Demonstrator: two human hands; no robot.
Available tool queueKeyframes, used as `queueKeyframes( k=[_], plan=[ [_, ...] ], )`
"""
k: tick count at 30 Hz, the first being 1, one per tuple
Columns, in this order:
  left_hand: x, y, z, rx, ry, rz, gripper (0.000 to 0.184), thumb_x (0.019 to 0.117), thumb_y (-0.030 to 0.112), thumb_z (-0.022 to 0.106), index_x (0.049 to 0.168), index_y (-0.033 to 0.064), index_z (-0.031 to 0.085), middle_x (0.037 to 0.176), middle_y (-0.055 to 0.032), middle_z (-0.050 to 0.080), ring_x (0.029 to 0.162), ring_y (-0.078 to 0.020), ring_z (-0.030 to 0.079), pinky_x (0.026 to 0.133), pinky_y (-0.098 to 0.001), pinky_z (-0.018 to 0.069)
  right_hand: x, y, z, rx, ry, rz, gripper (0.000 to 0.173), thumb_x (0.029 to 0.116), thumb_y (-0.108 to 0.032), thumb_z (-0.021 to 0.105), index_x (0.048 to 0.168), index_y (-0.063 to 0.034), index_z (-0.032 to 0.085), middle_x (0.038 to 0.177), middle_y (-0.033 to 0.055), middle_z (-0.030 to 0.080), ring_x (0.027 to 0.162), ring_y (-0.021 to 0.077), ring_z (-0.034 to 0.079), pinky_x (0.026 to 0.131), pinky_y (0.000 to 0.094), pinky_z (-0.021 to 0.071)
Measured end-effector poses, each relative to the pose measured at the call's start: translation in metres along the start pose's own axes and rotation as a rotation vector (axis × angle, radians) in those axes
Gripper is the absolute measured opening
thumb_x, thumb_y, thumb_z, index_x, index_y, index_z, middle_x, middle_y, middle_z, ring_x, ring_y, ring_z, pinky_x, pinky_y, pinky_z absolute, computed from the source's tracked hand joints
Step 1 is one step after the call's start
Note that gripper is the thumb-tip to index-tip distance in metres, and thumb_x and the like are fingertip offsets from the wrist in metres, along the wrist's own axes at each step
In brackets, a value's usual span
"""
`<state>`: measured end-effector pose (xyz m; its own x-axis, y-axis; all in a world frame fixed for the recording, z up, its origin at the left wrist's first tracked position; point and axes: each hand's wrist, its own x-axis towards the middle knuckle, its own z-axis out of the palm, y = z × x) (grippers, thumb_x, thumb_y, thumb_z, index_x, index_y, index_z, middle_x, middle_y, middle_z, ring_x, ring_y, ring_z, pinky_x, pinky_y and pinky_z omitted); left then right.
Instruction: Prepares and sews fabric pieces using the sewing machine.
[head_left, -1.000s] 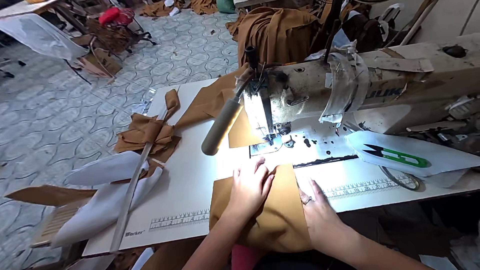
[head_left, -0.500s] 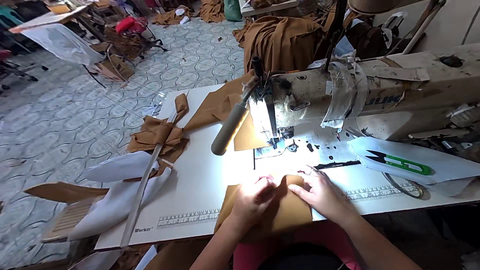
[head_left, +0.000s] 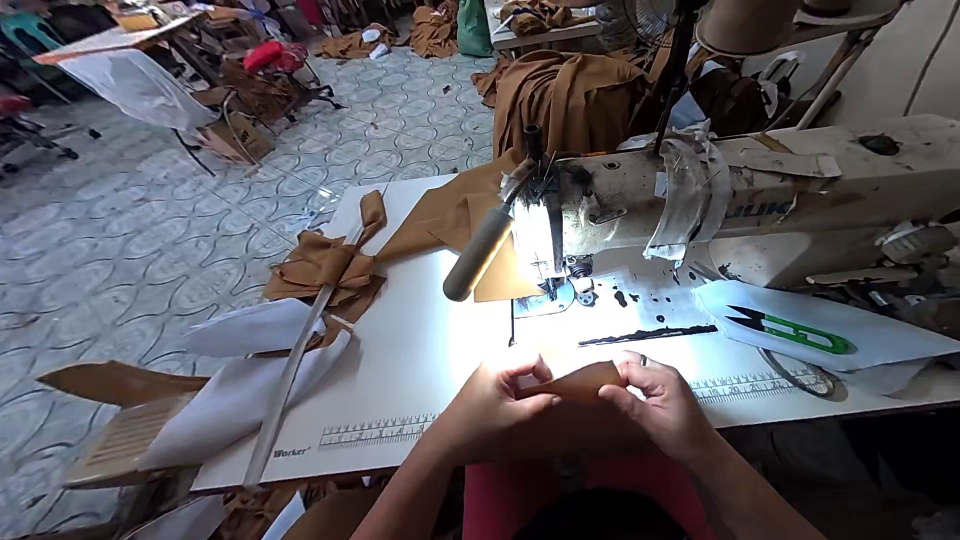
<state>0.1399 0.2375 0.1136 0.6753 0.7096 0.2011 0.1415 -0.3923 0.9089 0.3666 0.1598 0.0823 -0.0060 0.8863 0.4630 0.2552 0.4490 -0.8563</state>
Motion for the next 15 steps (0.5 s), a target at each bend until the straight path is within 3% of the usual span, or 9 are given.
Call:
queueKeyframes(
  k=[3,9,15],
  plan=[
    [-0.005,-0.003,0.008,0.077,0.082,0.092,0.014,0.0854,0.015,0.075,0.087,0.0015,0.072,0.084,0.0027,0.07,0.077,0.0131,0.058,0.07,-0.0038,0.0467,-0.001,-0.004,0.002,0.035,0.047,0.078,0.033,0.0983,-0.019,0.06,0.074,0.0026,0.067,0.078,-0.001,0.064,0.078,-0.01,0.057,0.074,0.0071,0.0463],
    [-0.01,-0.008,0.015,0.17,0.174,0.266,0.017,0.0905,0.017,0.07,0.084,0.0018,0.07,0.085,-0.0014,0.072,0.088,0.0078,0.064,0.082,-0.0073,0.0491,-0.001,0.001,0.007,0.152,0.151,0.088,0.017,0.0868,-0.019,0.077,0.078,-0.0074,0.07,0.084,-0.0069,0.069,0.084,-0.0059,0.064,0.077,0.012,0.0542],
    [-0.011,-0.005,0.021,0.162,0.198,0.306,0.011,0.0869,0.01,0.07,0.082,0.0013,0.066,0.083,-0.0038,0.069,0.087,0.0048,0.064,0.08,-0.0069,0.0487,0.0,0.0,0.009,0.266,0.163,0.06,0.011,0.0836,-0.016,0.081,0.082,-0.0147,0.07,0.09,-0.0116,0.071,0.084,-0.0062,0.066,0.077,0.013,0.0565]
  ],
)
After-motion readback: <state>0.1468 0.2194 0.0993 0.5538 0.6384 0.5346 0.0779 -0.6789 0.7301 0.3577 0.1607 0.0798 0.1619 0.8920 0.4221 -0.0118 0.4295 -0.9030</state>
